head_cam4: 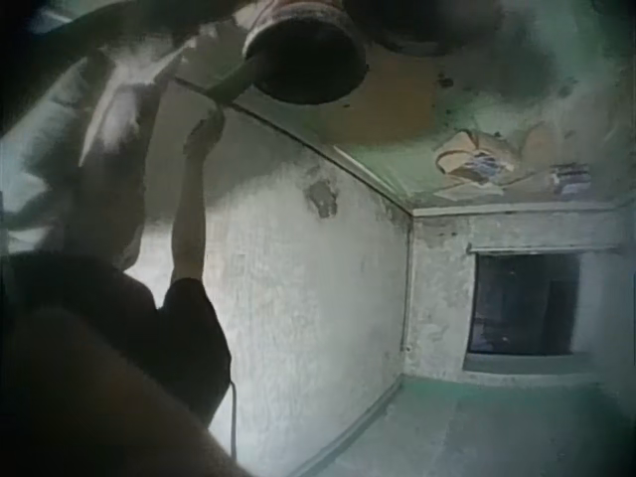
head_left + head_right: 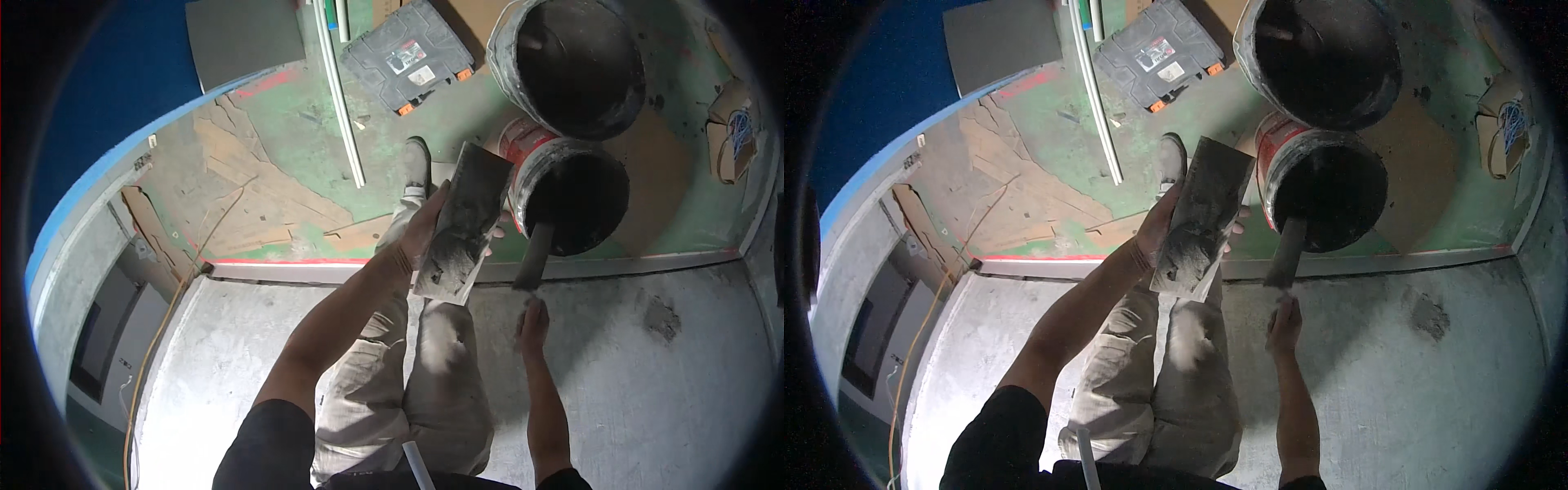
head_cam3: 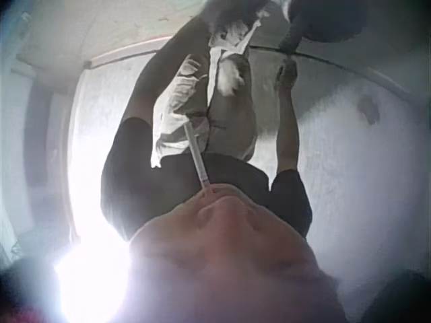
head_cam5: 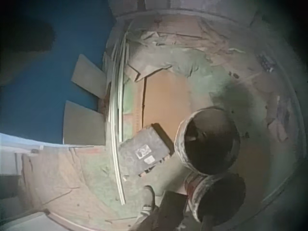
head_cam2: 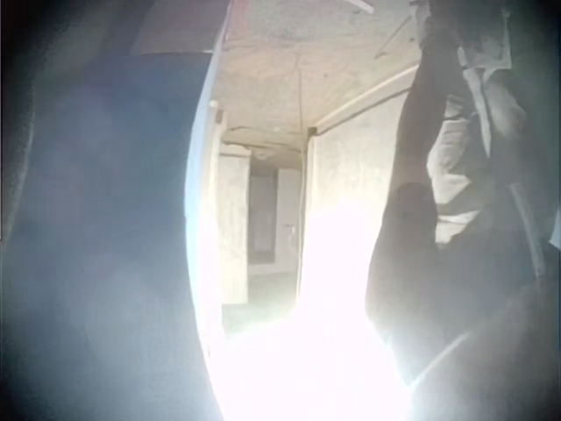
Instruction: Applying plaster or mortar to the base and corners of interior walls using a trowel and bucket.
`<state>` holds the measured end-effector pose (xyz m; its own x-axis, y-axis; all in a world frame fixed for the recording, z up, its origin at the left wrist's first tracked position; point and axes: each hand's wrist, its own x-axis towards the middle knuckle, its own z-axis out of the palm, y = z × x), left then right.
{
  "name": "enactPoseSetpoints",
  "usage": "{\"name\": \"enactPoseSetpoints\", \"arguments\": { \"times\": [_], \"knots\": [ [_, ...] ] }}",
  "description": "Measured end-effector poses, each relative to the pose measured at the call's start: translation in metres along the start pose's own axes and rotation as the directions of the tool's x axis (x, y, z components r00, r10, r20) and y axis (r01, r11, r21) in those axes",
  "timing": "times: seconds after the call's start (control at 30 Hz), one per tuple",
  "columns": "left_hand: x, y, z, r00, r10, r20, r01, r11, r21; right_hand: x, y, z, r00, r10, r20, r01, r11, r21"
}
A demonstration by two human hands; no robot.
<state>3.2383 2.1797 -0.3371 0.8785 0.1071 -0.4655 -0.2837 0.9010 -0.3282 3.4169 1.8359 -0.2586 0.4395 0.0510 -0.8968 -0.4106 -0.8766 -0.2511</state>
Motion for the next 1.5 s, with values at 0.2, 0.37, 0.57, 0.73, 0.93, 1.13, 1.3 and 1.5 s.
{"name": "enactPoseSetpoints", "arguments": {
  "times": [0.2, 0.37, 0.57, 0.73, 0.93, 1.13, 1.3, 1.5],
  "knots": [
    [-0.006, -0.002, 0.018, 0.998, 0.068, 0.008, -0.069, 0.996, 0.049, -0.073, -0.027, -0.050, 0.992, 0.034, 0.121, -0.018, 0.991, -0.129],
    [-0.002, -0.007, 0.010, 0.995, -0.094, 0.011, 0.095, 0.995, -0.014, -0.056, -0.168, -0.056, 0.896, -0.378, 0.232, 0.442, 0.729, -0.523],
    [-0.008, -0.017, -0.007, 0.993, -0.110, -0.047, 0.109, 0.993, -0.038, -0.040, -0.249, -0.057, 0.796, -0.380, 0.470, 0.601, 0.588, -0.541],
    [-0.007, -0.024, -0.022, 0.993, -0.115, 0.004, 0.115, 0.984, -0.135, -0.022, -0.266, -0.043, 0.885, -0.024, 0.465, 0.342, 0.711, -0.614],
    [-0.005, -0.023, -0.030, 0.997, 0.009, -0.078, -0.002, 0.997, 0.082, -0.035, -0.259, -0.025, 0.766, 0.037, 0.642, 0.488, 0.617, -0.618],
    [-0.011, -0.022, -0.045, 0.987, -0.068, -0.148, 0.066, 0.998, -0.016, -0.029, -0.253, -0.017, 0.564, -0.442, 0.697, 0.768, -0.029, -0.640],
    [-0.010, -0.024, -0.016, 0.994, -0.095, -0.046, 0.090, 0.990, -0.108, -0.007, -0.231, -0.037, 0.594, -0.692, 0.410, 0.678, 0.156, -0.718],
    [-0.013, -0.016, -0.006, 0.988, 0.025, -0.149, -0.032, 0.998, -0.048, 0.018, -0.081, -0.030, 0.961, -0.267, -0.077, 0.243, 0.942, -0.233]
  ]
}}
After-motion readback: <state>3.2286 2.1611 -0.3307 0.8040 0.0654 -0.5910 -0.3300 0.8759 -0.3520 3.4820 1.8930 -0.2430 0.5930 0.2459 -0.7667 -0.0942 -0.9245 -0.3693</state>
